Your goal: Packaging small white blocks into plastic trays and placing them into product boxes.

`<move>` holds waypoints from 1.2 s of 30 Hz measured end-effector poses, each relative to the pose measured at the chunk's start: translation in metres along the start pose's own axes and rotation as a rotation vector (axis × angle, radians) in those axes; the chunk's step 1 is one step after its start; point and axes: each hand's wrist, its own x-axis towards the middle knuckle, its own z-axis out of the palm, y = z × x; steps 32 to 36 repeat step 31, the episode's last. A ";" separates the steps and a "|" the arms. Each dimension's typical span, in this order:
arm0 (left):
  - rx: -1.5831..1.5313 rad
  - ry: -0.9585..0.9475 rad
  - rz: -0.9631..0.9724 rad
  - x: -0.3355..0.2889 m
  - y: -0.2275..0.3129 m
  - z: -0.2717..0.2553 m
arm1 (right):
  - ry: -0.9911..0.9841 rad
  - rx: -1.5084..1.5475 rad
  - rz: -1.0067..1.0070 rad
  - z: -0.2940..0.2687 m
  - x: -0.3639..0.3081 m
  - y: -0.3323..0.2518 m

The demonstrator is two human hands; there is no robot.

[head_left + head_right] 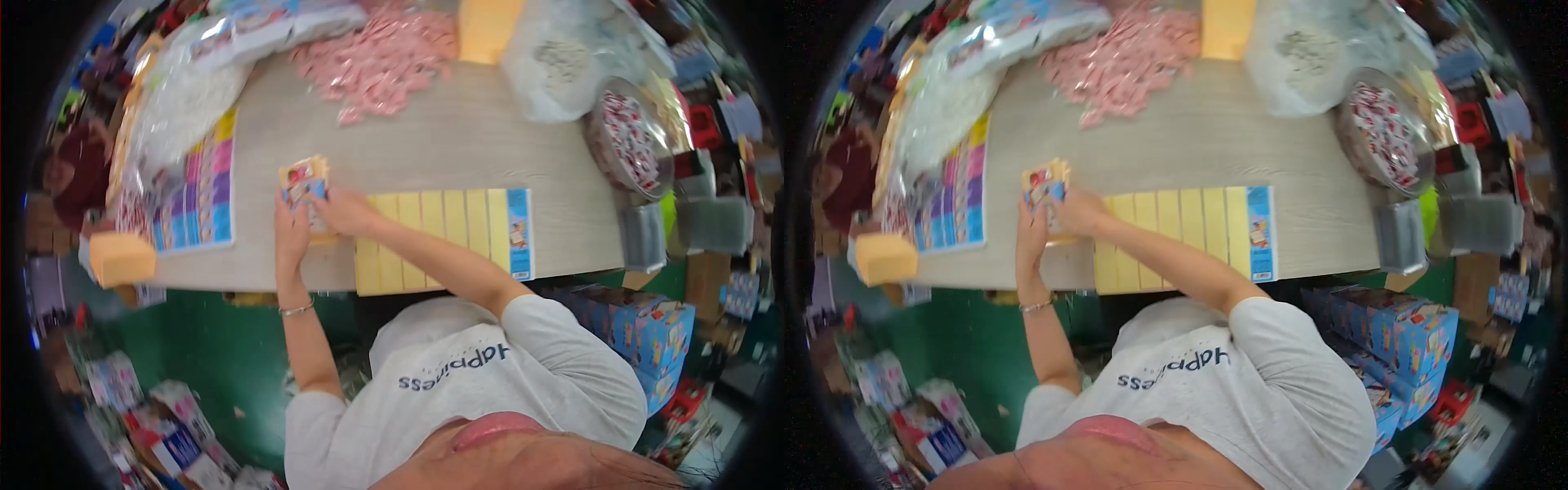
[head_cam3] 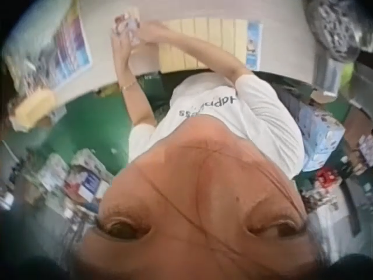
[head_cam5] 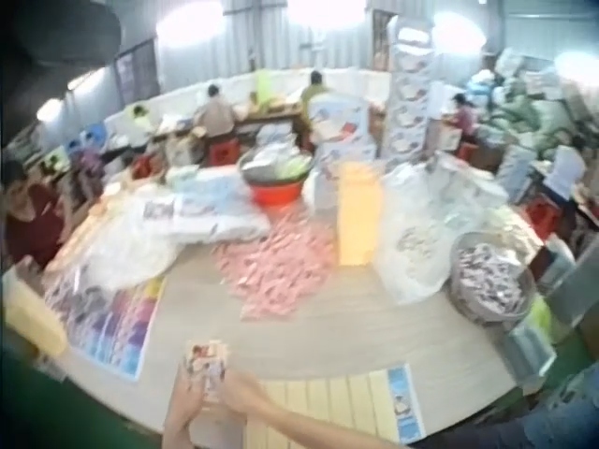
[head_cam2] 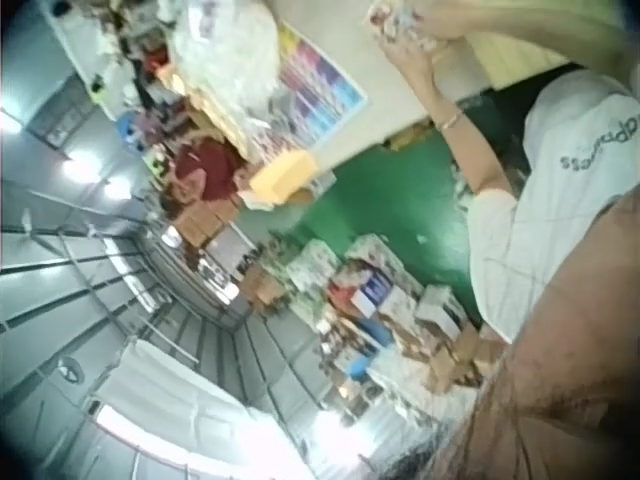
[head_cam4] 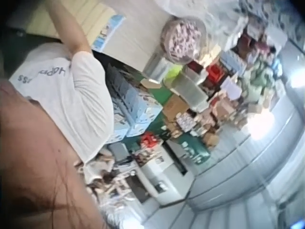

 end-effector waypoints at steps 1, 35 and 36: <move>0.135 -0.003 0.108 0.012 -0.022 -0.013 | 0.005 0.008 0.042 0.001 0.003 -0.014; 0.351 0.009 0.701 0.257 0.345 0.216 | 1.105 -0.192 -0.813 -0.483 0.030 -0.046; 0.351 0.009 0.701 0.257 0.345 0.216 | 1.105 -0.192 -0.813 -0.483 0.030 -0.046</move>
